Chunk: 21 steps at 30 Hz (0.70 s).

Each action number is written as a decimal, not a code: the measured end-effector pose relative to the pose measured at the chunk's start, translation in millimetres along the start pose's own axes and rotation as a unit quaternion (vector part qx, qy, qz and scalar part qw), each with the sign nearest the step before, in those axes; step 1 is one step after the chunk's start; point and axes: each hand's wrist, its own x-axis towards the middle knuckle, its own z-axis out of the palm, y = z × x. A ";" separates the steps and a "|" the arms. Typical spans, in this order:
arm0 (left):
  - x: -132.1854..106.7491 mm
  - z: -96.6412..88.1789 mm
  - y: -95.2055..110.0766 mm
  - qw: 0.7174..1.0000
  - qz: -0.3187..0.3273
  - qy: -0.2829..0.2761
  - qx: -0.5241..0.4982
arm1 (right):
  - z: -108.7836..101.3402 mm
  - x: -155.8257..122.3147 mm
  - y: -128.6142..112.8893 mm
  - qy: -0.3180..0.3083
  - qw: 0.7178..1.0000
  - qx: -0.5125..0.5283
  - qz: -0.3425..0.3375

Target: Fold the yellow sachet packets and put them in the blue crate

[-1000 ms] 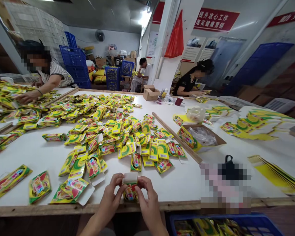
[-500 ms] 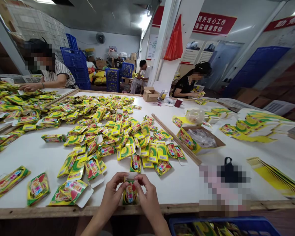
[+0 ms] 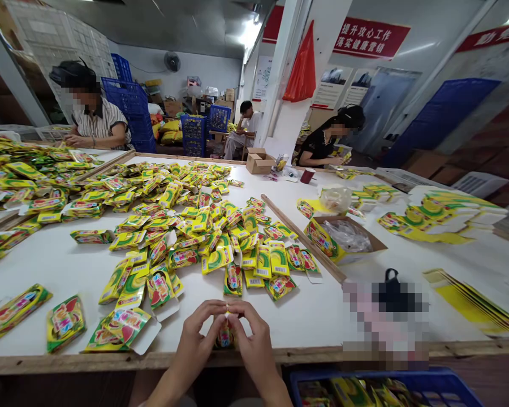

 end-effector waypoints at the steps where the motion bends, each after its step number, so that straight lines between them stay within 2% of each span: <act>1: -0.2 1.4 1.9 1.000 -0.012 0.011 -0.002 | 0.2 0.7 -1.3 0.009 1.000 -0.005 0.008; 7: 6.0 6.4 4.9 0.997 -0.062 0.041 -0.009 | -0.9 8.5 -7.2 0.033 0.998 -0.030 0.050; 10: 5.8 5.0 -0.2 0.998 -0.047 0.033 -0.020 | -2.4 7.1 -5.3 0.028 0.998 -0.023 0.049; 16: -6.3 2.9 -5.9 1.000 -0.005 -0.021 -0.017 | 4.9 -5.6 3.3 0.022 0.999 0.003 0.030; 18: -5.6 -5.6 -4.0 0.999 0.015 -0.038 0.025 | -7.9 -8.9 0.9 0.049 0.998 -0.029 0.019; 19: -3.4 -13.9 -3.4 0.997 0.023 -0.044 0.059 | -22.1 -11.2 -1.3 0.069 0.996 -0.057 0.020; 21: 4.2 -39.1 -4.9 0.986 0.029 -0.052 0.156 | -66.9 -18.4 -5.3 0.104 0.985 -0.135 0.036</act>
